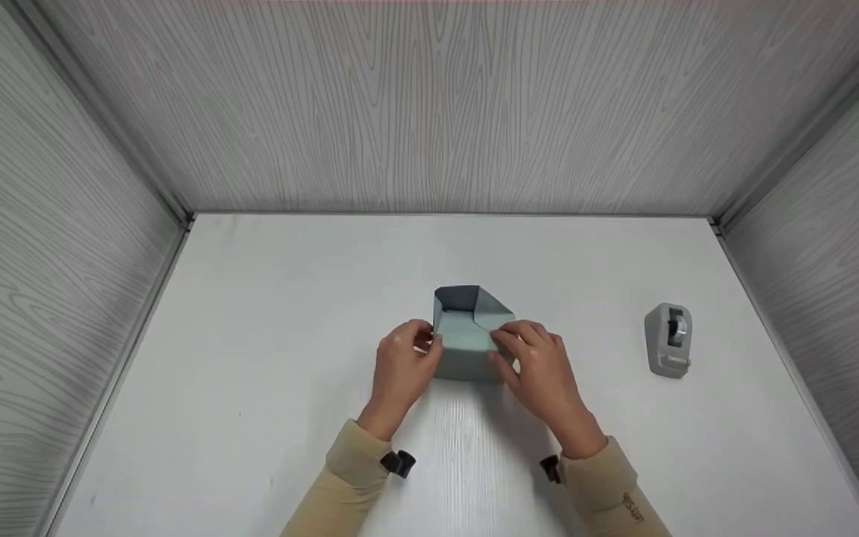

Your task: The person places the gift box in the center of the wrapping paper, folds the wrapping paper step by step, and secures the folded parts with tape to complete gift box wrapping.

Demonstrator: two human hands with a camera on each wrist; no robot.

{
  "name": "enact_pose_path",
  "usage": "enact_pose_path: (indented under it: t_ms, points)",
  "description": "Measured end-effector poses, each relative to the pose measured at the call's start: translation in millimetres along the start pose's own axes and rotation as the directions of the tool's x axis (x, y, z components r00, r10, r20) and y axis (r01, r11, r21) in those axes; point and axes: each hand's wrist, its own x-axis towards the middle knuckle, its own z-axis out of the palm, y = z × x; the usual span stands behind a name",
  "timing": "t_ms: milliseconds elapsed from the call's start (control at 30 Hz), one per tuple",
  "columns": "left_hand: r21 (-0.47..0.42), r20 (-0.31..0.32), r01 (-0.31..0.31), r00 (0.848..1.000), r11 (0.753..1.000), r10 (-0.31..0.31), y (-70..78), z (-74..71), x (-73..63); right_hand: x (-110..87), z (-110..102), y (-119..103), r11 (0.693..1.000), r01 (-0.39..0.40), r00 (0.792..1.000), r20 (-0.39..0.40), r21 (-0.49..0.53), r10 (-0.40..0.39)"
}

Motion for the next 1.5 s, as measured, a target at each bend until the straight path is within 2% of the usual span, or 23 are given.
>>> enact_pose_path:
  t_ms: [200,667,833,1067,1333,1500]
  points:
    - [-0.028,-0.051,-0.017,0.999,0.999,0.015,1.0,-1.1,-7.2,-2.2,1,0,1.000,-0.015,1.000,0.004,0.008,0.015]
    - [0.040,-0.105,-0.031,0.994,0.999,0.035,2.2,2.0,-6.1,-2.2,3,1,0.999,-0.022,1.000,-0.004,0.035,0.022]
    - [0.063,-0.111,-0.023,0.993,0.998,0.030,4.0,3.2,-3.8,-2.4,3,1,0.999,-0.021,1.000,-0.006,0.034,0.022]
    - [-0.004,-0.115,-0.023,0.993,1.000,0.023,4.4,4.3,4.2,-2.1,3,1,1.000,-0.009,1.000,-0.007,0.009,0.010]
    - [-0.022,-0.126,-0.013,0.992,1.000,0.010,7.3,3.6,8.9,-2.4,3,1,1.000,-0.013,1.000,-0.005,0.013,0.013]
    - [-0.013,-0.152,-0.039,0.988,0.999,0.037,10.1,3.6,13.0,-2.0,2,1,1.000,-0.017,1.000,-0.005,0.023,0.017]
